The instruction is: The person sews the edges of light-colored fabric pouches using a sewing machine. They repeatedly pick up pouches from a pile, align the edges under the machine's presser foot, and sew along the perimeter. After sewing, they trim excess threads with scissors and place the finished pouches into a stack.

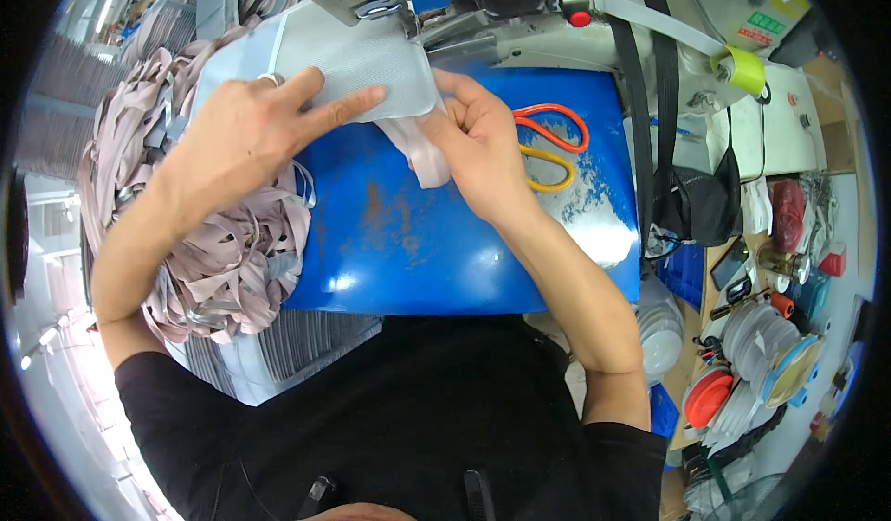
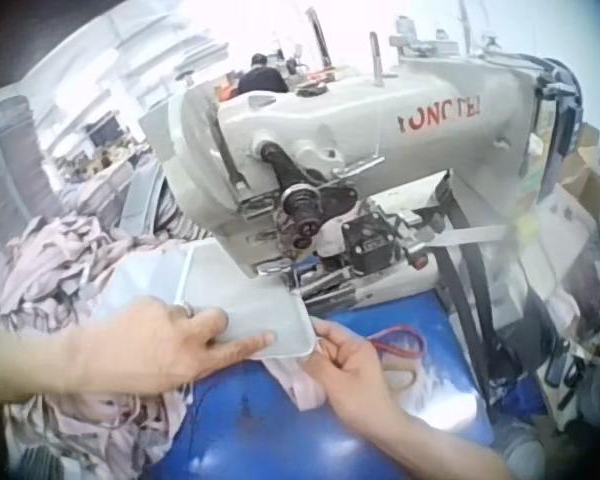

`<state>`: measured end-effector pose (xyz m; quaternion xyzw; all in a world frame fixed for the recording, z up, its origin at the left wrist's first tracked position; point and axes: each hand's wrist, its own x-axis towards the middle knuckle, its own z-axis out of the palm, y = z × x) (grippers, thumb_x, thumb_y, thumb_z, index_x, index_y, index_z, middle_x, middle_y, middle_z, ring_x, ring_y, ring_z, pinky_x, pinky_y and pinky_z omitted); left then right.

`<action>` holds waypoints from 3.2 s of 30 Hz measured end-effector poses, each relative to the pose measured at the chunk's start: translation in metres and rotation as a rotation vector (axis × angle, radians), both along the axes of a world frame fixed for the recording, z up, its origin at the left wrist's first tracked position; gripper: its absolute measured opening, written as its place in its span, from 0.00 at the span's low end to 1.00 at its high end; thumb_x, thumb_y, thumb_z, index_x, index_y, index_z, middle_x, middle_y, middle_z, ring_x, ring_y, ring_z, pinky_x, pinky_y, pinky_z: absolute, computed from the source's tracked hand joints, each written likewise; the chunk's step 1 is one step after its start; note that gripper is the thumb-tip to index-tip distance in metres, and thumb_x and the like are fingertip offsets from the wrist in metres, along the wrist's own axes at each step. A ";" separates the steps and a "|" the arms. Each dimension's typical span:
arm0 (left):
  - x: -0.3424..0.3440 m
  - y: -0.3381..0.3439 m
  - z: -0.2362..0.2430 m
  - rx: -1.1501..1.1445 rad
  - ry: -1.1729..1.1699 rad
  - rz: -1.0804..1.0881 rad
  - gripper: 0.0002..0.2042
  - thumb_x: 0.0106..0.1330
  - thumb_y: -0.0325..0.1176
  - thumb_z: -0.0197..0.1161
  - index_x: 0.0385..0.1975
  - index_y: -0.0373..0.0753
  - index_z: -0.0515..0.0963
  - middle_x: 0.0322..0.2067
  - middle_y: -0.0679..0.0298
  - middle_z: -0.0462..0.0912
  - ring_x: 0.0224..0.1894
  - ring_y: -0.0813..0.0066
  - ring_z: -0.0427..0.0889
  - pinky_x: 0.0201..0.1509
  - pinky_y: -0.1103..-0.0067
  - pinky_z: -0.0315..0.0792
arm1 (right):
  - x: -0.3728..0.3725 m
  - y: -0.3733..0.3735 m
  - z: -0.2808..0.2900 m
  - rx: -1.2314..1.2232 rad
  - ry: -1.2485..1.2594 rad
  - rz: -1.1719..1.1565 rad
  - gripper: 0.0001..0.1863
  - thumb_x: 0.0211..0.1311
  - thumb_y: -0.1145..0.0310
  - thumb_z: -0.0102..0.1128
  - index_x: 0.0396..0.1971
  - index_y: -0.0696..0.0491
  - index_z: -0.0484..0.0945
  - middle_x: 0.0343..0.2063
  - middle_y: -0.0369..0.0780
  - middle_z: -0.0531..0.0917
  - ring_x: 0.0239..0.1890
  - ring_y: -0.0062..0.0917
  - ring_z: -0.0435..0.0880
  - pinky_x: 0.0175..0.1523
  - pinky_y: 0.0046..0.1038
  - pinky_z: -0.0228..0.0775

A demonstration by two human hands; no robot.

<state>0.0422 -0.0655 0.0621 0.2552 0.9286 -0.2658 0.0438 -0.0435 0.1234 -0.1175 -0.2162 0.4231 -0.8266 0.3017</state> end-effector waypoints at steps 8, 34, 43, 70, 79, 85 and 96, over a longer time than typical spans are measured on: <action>-0.038 -0.017 0.008 -0.054 0.058 -0.101 0.31 0.57 0.27 0.65 0.65 0.51 0.79 0.41 0.59 0.80 0.27 0.63 0.86 0.36 0.71 0.81 | -0.023 -0.025 -0.005 -0.018 -0.048 -0.051 0.15 0.75 0.71 0.59 0.54 0.64 0.75 0.39 0.42 0.87 0.32 0.18 0.86 0.33 0.25 0.85; -0.015 0.074 -0.093 0.864 0.326 0.501 0.26 0.55 0.36 0.70 0.55 0.35 0.79 0.45 0.47 0.83 0.46 0.51 0.86 0.44 0.63 0.80 | -0.007 -0.023 -0.020 -0.038 -0.017 -0.105 0.16 0.76 0.76 0.54 0.58 0.65 0.74 0.42 0.40 0.88 0.42 0.16 0.85 0.45 0.19 0.77; 0.111 0.072 -0.123 0.633 0.240 0.260 0.39 0.49 0.28 0.70 0.69 0.49 0.75 0.43 0.58 0.76 0.40 0.60 0.79 0.40 0.69 0.78 | 0.021 0.006 -0.005 -0.086 -0.173 -0.032 0.18 0.76 0.75 0.54 0.61 0.65 0.74 0.47 0.43 0.88 0.46 0.19 0.86 0.51 0.22 0.78; -0.013 -0.006 -0.020 0.131 0.129 0.034 0.29 0.60 0.29 0.66 0.65 0.59 0.79 0.38 0.61 0.76 0.26 0.66 0.84 0.30 0.72 0.79 | -0.009 -0.019 -0.007 -0.047 -0.048 -0.063 0.19 0.75 0.74 0.56 0.61 0.65 0.73 0.47 0.44 0.86 0.44 0.24 0.88 0.49 0.32 0.88; -0.033 0.004 -0.006 0.136 0.054 0.039 0.15 0.62 0.30 0.60 0.47 0.33 0.83 0.34 0.49 0.83 0.27 0.54 0.88 0.26 0.65 0.79 | -0.013 -0.036 -0.009 -0.072 -0.066 -0.167 0.14 0.71 0.77 0.58 0.53 0.67 0.77 0.36 0.45 0.88 0.34 0.25 0.88 0.42 0.26 0.81; -0.029 0.030 -0.021 0.208 0.068 0.178 0.13 0.60 0.29 0.62 0.42 0.32 0.83 0.34 0.49 0.85 0.31 0.53 0.88 0.32 0.66 0.80 | -0.014 -0.033 -0.007 -0.052 -0.065 -0.181 0.15 0.71 0.77 0.57 0.54 0.66 0.77 0.34 0.44 0.88 0.32 0.24 0.87 0.39 0.24 0.80; -0.041 0.072 -0.075 0.611 0.384 0.433 0.09 0.54 0.28 0.61 0.32 0.32 0.82 0.28 0.47 0.86 0.32 0.49 0.87 0.37 0.63 0.80 | -0.003 -0.013 -0.006 0.049 -0.002 -0.163 0.20 0.72 0.78 0.56 0.62 0.61 0.74 0.32 0.34 0.84 0.33 0.12 0.80 0.38 0.15 0.71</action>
